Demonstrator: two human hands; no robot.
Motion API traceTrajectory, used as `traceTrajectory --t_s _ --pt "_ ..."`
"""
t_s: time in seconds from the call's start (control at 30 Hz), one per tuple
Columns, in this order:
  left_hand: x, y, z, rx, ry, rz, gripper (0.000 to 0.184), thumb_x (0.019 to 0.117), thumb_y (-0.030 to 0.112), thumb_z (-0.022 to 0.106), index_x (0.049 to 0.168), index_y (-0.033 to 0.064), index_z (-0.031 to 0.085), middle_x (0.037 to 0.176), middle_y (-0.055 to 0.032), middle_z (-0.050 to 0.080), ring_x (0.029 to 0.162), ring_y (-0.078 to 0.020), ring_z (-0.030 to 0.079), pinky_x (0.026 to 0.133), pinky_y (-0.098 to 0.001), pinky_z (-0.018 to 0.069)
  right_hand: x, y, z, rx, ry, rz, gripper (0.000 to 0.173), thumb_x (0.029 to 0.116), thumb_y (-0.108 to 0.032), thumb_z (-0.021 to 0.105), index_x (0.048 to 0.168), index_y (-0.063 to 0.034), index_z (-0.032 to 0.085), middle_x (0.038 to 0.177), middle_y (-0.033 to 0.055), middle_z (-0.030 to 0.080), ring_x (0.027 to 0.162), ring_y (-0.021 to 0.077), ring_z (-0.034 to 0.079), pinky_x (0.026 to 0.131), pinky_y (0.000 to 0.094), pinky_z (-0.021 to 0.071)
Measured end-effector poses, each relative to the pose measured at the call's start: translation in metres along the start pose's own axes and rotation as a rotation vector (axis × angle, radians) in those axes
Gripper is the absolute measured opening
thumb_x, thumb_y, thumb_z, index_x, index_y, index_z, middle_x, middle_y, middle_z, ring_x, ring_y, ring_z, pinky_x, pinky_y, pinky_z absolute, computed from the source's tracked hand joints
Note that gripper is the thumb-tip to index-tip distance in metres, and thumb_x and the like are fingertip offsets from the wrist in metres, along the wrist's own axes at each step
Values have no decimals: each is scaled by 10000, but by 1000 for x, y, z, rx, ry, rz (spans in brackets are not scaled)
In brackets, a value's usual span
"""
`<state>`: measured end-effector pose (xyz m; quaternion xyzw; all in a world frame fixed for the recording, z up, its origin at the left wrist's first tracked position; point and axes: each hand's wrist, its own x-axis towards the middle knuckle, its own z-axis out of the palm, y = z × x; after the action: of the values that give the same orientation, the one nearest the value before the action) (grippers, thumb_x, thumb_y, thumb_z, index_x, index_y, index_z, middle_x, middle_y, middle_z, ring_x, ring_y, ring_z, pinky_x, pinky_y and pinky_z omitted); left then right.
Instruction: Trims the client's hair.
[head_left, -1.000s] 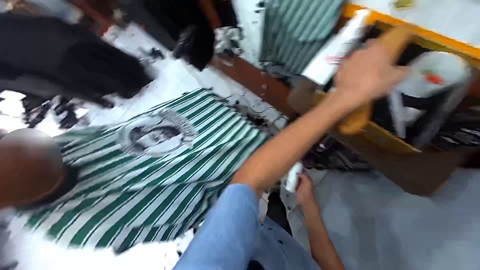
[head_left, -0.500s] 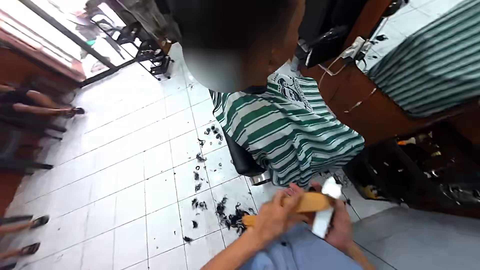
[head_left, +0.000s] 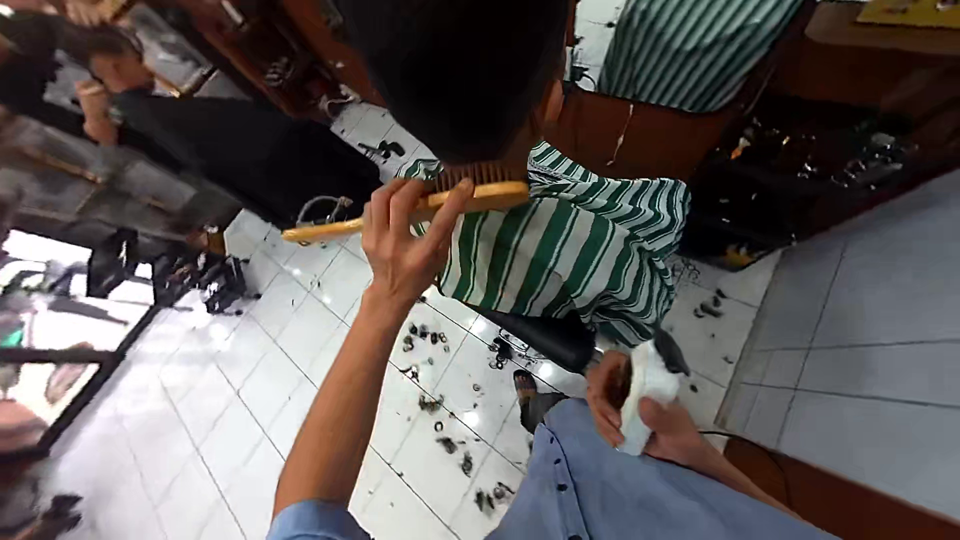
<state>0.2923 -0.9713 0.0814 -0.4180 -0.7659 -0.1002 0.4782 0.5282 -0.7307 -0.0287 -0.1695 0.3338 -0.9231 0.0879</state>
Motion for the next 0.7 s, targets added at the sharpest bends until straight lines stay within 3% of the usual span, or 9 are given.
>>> traceTrajectory --t_s 0.13,0.23,0.3,0.37,0.43,0.5,0.6,0.7 --pt "4 -57 31 -81 -4 208 343 983 164 687 1314 252 672 1098 -186 644 1028 -358 602 847 -449 465 57 52 34 -194 166 -126 424 936 -541 678 1138 -170 644 793 -99 649 572 -8 593 495 180 526" --pt "-4 -77 26 -320 -248 161 338 972 176 684 1310 189 699 1130 -220 657 1050 -382 617 856 -481 486 92 67 59 -318 335 -225 524 923 -666 592 1047 -158 624 725 -112 628 554 -1 600 479 193 530" --pt "-6 -89 19 -592 -432 53 422 935 206 718 1344 112 672 1176 -212 618 1055 -313 605 885 -425 504 107 73 71 -367 431 -274 570 915 -716 535 1005 -159 612 697 -110 624 547 7 610 471 193 532" --pt "-3 -98 22 -685 -388 26 444 918 217 756 1334 85 672 1165 -191 605 1006 -236 606 867 -329 513 122 77 78 -427 522 -319 600 884 -756 530 973 -167 604 690 -109 627 538 6 610 467 190 534" --pt "-1 -105 34 -618 -282 91 429 923 196 753 1336 105 678 1117 -184 586 981 -254 578 828 -340 480 135 80 84 -515 639 -376 625 865 -780 541 947 -163 599 670 -97 607 510 8 583 447 197 523" --pt "-4 -115 42 -631 -285 154 454 925 219 747 1359 112 663 1130 -180 590 999 -265 586 836 -368 492 148 82 90 -599 777 -436 584 915 -722 552 958 -142 598 658 -90 601 492 7 572 432 201 521" --pt "-12 -133 42 -869 -364 203 515 917 303 720 1351 38 634 1150 -159 615 1029 -196 609 885 -325 521 166 79 91 -740 978 -482 368 1027 -444 526 1001 -88 614 667 -90 589 508 -7 559 457 206 514" --pt "-13 -157 27 -1092 -464 95 551 923 465 659 1305 67 653 1188 -64 666 1070 -127 636 913 -327 541 178 73 83 -845 1028 -394 414 1045 -437 506 1201 -56 554 744 -8 602 508 63 576 455 264 538"
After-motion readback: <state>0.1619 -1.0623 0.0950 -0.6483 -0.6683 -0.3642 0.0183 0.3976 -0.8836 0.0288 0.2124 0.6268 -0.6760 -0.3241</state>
